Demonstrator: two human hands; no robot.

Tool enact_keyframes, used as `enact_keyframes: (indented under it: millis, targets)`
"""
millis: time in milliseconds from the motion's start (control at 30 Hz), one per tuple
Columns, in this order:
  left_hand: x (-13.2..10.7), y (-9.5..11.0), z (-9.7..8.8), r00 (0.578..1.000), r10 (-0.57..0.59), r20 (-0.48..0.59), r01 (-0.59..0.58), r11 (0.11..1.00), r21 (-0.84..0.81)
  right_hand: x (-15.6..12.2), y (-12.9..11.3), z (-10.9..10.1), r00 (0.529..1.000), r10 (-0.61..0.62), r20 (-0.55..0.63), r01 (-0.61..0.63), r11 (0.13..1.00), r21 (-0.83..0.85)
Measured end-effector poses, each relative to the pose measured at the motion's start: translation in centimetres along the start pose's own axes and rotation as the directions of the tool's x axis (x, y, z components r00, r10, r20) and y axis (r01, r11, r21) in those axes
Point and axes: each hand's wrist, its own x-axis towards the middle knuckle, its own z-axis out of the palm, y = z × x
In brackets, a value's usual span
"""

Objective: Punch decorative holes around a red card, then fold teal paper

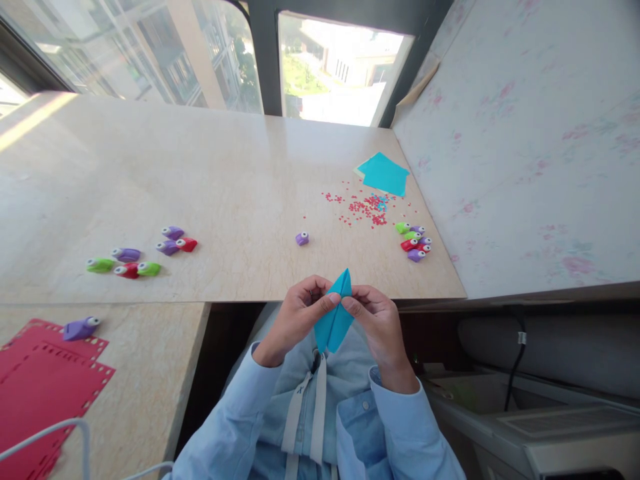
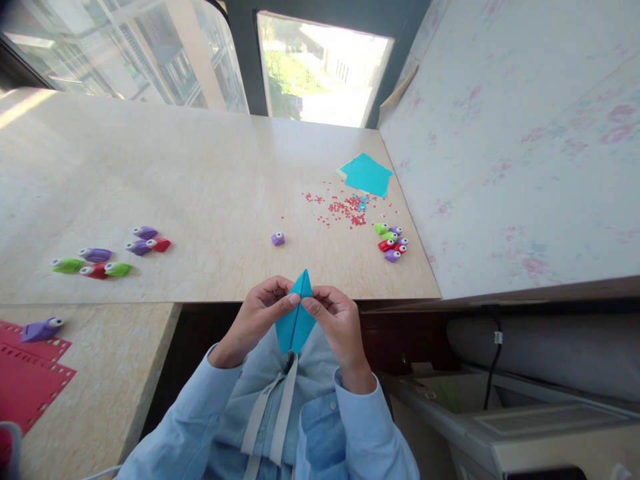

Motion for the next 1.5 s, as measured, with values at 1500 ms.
enact_keyframes:
  millis: [1500]
  targets:
    - [-2.3,1.7,-3.8,0.866,0.440,0.239,-0.476,0.872,0.119,-2.6,-3.6,2.1,0.762,-0.576,0.295,0.645,0.717,-0.265]
